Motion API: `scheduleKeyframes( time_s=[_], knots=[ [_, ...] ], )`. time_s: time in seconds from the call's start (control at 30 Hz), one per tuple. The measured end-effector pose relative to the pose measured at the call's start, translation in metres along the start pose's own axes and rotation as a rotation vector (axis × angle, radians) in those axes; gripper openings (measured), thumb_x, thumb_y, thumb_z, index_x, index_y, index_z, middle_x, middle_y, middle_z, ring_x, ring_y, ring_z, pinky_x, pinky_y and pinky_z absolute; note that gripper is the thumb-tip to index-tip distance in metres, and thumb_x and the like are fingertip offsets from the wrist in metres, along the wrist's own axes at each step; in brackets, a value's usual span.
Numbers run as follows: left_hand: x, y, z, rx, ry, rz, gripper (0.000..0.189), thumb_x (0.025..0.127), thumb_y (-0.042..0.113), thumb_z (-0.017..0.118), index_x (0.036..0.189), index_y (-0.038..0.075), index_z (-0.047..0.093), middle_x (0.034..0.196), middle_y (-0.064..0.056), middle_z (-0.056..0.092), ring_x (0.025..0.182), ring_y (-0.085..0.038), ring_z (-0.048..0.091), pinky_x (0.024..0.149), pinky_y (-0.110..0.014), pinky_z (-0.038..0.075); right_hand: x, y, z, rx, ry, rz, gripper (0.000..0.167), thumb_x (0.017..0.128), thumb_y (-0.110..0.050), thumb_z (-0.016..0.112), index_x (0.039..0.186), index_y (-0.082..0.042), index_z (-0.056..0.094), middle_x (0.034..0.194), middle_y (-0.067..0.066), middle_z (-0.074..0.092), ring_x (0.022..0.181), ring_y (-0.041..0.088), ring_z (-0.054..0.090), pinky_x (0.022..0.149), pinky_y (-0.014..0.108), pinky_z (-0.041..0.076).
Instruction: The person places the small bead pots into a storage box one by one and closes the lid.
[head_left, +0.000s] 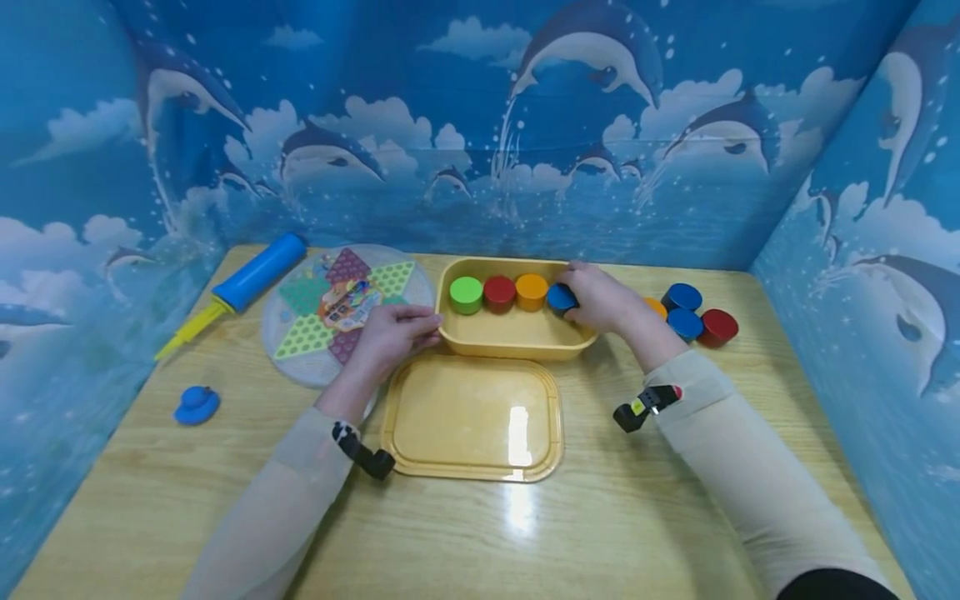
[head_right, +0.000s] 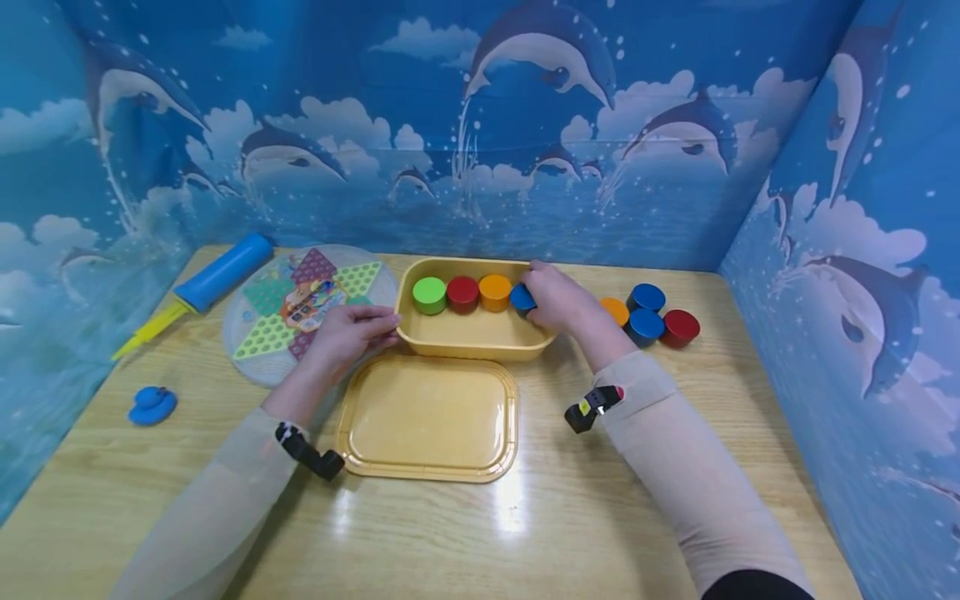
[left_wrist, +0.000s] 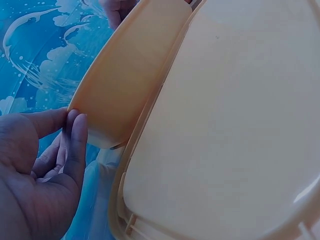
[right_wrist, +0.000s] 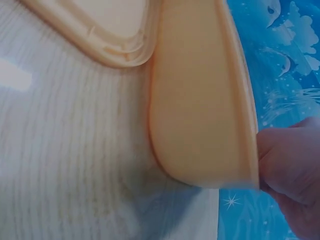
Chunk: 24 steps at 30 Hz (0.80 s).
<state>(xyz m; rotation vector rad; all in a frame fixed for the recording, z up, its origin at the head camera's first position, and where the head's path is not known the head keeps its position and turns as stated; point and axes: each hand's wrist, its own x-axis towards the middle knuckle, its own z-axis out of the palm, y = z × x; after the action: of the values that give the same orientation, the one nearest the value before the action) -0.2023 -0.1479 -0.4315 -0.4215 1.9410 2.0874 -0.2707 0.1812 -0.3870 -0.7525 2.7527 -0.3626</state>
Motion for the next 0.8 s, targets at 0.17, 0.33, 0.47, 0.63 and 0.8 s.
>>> scheduleKeyframes(
  time_s=[0.17,0.33,0.47,0.63,0.8],
  knots=[
    [0.0003,-0.0007,-0.0005,0.014,0.000,0.000,0.032,0.100,0.003,0.075,0.128,-0.010,0.067,0.113,-0.021,0.067,0.086,-0.018,0.074,0.087,-0.032,0.066,0.0023,0.0000,0.0072,-0.055,0.021,0.003,0.056,0.095,-0.005,0.080,0.144,0.010,0.056,0.144,0.030,0.052,0.130,0.043,0.055,0.110,0.054,0.053],
    [0.0006,-0.0009,-0.0005,0.003,-0.013,0.008,0.033,0.100,0.002,0.075,0.129,-0.011,0.066,0.113,-0.021,0.067,0.086,-0.019,0.074,0.088,-0.033,0.066,0.0034,0.0001,0.0098,-0.056,0.034,0.039,0.061,0.097,-0.009,0.080,0.148,0.009,0.052,0.152,0.031,0.046,0.137,0.045,0.051,0.114,0.056,0.049],
    [0.0009,-0.0010,-0.0006,0.002,-0.014,0.016,0.034,0.100,0.002,0.075,0.130,-0.012,0.066,0.111,-0.021,0.068,0.085,-0.018,0.074,0.087,-0.032,0.066,0.0042,0.0006,0.0091,-0.033,0.039,0.054,0.059,0.098,-0.009,0.079,0.147,0.009,0.053,0.149,0.031,0.048,0.135,0.044,0.053,0.113,0.056,0.050],
    [0.0015,-0.0012,-0.0001,-0.004,-0.003,0.001,0.034,0.099,0.002,0.075,0.129,-0.012,0.066,0.108,-0.019,0.069,0.082,-0.017,0.074,0.086,-0.031,0.066,0.0047,0.0007,0.0083,-0.014,0.039,0.065,0.058,0.099,-0.011,0.078,0.147,0.008,0.053,0.148,0.031,0.050,0.134,0.044,0.054,0.111,0.056,0.051],
    [0.0015,-0.0017,-0.0003,-0.005,-0.001,0.005,0.033,0.099,0.001,0.075,0.129,-0.012,0.066,0.108,-0.019,0.068,0.082,-0.017,0.074,0.086,-0.031,0.066,-0.0007,-0.0010,0.0061,0.030,0.068,0.037,0.059,0.098,-0.012,0.079,0.147,0.009,0.053,0.147,0.031,0.051,0.134,0.045,0.053,0.110,0.057,0.052]
  ],
)
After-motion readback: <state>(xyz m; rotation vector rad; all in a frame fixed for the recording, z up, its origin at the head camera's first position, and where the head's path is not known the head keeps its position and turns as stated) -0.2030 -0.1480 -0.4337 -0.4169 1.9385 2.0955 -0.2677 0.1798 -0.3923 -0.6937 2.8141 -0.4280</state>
